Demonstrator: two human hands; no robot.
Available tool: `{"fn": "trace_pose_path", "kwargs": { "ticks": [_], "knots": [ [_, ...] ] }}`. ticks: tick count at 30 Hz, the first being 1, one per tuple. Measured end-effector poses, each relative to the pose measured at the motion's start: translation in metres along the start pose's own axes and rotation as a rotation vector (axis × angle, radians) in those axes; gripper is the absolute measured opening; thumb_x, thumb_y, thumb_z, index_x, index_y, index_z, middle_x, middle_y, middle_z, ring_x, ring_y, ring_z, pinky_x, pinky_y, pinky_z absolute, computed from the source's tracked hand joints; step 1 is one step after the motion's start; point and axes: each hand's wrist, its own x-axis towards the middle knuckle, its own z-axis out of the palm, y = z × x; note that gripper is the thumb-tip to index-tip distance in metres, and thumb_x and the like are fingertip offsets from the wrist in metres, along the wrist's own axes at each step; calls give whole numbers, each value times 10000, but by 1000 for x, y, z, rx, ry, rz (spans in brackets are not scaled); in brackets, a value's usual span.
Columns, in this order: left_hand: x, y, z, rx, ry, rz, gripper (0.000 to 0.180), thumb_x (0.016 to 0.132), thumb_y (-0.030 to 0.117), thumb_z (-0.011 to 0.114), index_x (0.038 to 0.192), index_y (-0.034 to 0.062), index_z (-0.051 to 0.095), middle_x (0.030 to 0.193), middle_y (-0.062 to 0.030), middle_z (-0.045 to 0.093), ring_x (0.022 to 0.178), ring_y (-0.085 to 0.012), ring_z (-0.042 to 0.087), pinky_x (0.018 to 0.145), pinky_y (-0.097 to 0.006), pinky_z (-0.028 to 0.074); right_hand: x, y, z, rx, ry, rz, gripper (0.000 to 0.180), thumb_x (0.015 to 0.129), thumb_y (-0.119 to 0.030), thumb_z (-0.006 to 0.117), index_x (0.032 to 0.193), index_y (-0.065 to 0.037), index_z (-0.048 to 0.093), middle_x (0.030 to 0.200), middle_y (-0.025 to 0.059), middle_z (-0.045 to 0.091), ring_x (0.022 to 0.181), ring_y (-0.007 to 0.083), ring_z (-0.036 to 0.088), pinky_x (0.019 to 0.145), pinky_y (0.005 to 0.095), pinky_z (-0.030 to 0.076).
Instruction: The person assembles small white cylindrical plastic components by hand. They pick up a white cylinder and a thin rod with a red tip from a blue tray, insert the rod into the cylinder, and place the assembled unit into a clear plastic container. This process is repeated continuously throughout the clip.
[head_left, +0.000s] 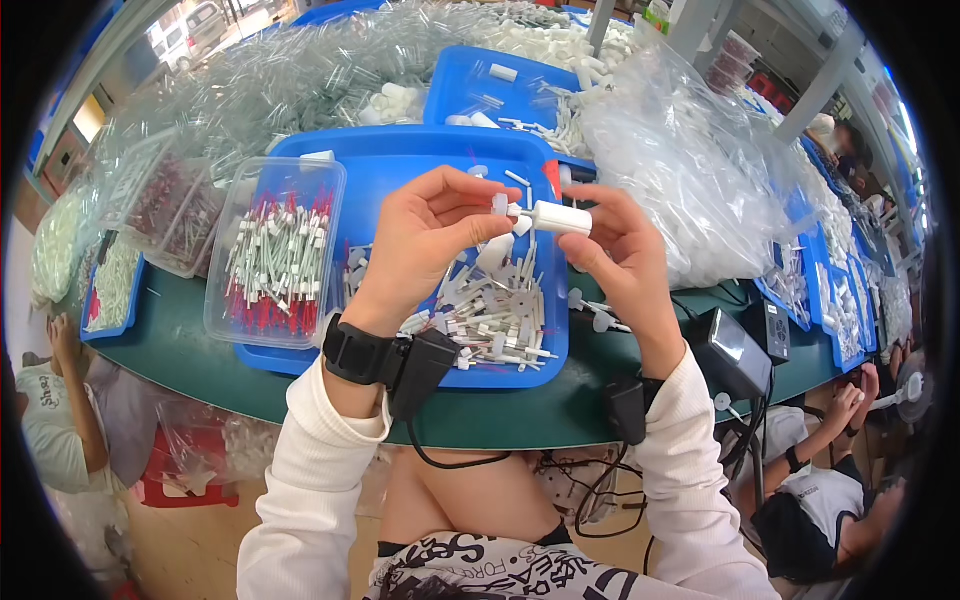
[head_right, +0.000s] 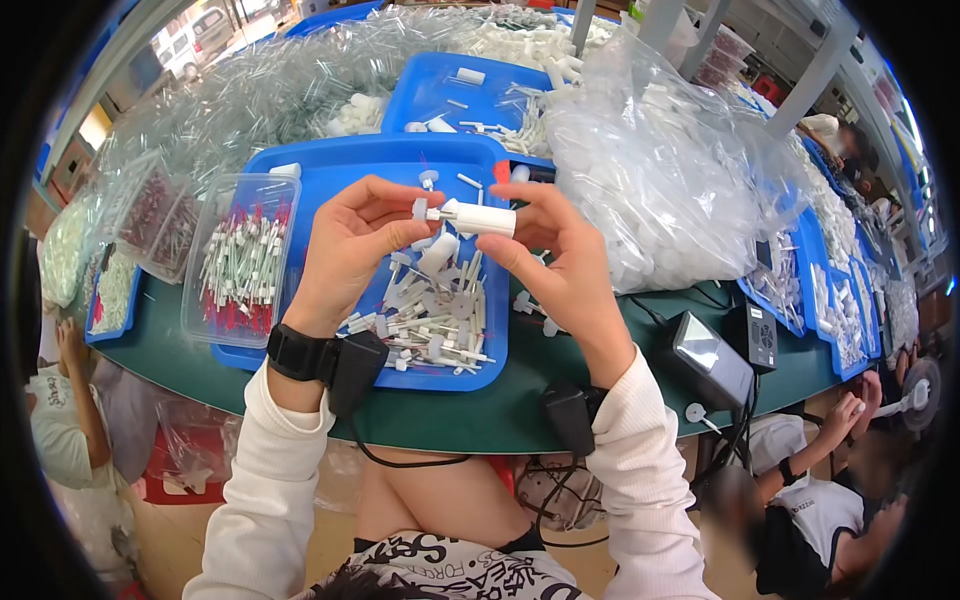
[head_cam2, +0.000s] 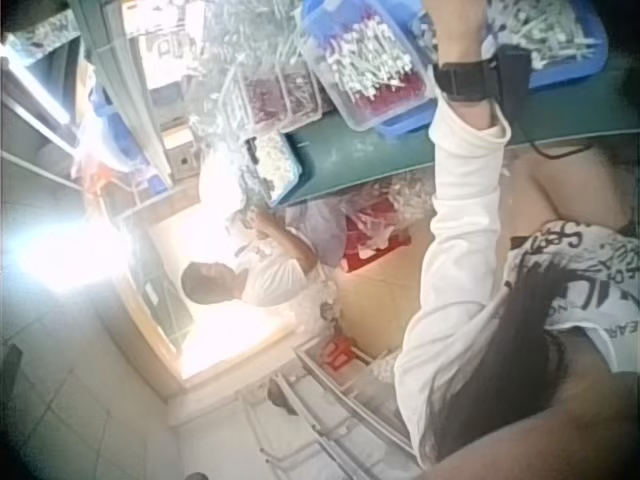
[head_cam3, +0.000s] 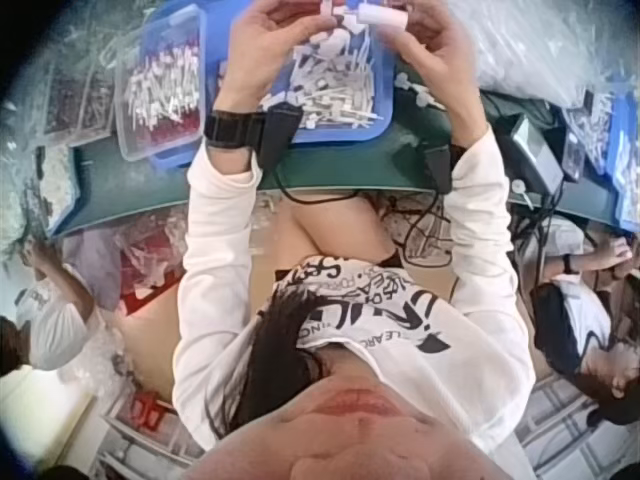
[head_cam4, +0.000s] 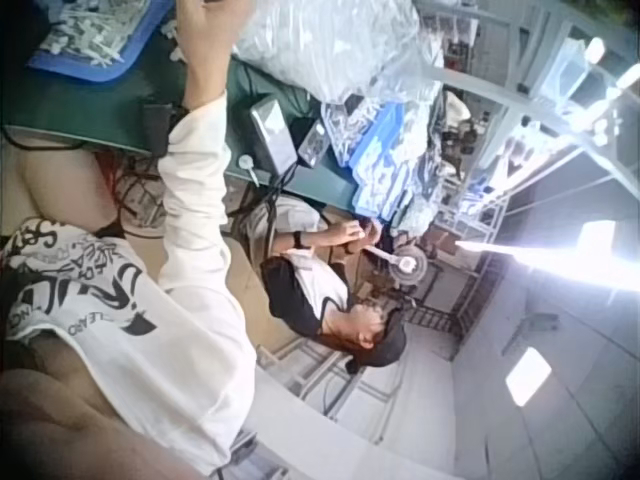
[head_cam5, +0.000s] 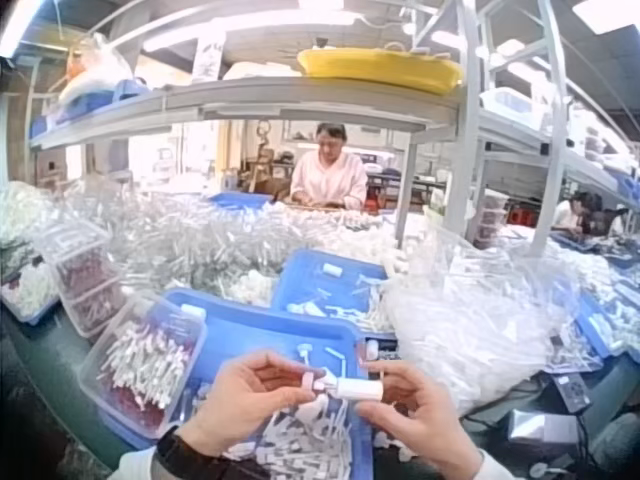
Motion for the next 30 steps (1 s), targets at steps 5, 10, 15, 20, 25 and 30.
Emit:
{"fn": "trace_pose_path", "kwargs": {
  "ticks": [5,10,15,20,25,30],
  "knots": [
    [0,0,5,1,-10,14,213,739,-32,671,937,-20,595,987,-146,642,897,-182,628,816,-287,506,0,-2,3,30,45,-81,256,779,-22,661,1023,33,604,859,102,673,769,130,644,695,229,502],
    [-3,0,6,20,-46,9,191,745,-41,654,926,-20,596,1016,-163,632,917,-193,620,819,-300,503,-4,-2,10,99,27,-40,222,772,-21,667,983,34,625,848,105,674,707,142,649,629,219,510],
    [-2,0,6,-1,-56,57,215,764,-26,642,970,-23,580,1006,-163,629,882,-195,621,783,-302,511,-3,0,13,179,16,-58,214,787,-71,668,968,32,620,864,100,669,738,129,634,650,224,499],
    [3,-1,-10,-340,164,77,304,783,-25,622,1072,-26,527,966,-129,598,842,-183,614,739,-291,516,-1,0,23,-364,-4,-261,267,719,-222,723,903,-51,634,820,36,636,743,157,545,696,294,417],
    [4,-2,-5,-266,224,106,349,767,3,657,1086,-22,518,945,-124,587,832,-169,608,727,-287,518,-3,5,30,-806,-40,-381,253,656,-228,745,839,-88,639,892,23,618,820,215,496,770,319,370],
    [0,3,-5,29,177,57,326,770,8,659,1074,7,542,958,-109,612,809,-138,595,702,-270,496,-4,8,31,-774,-60,-420,226,661,-250,736,795,-108,620,901,25,593,898,214,511,774,335,355]
  ]
}}
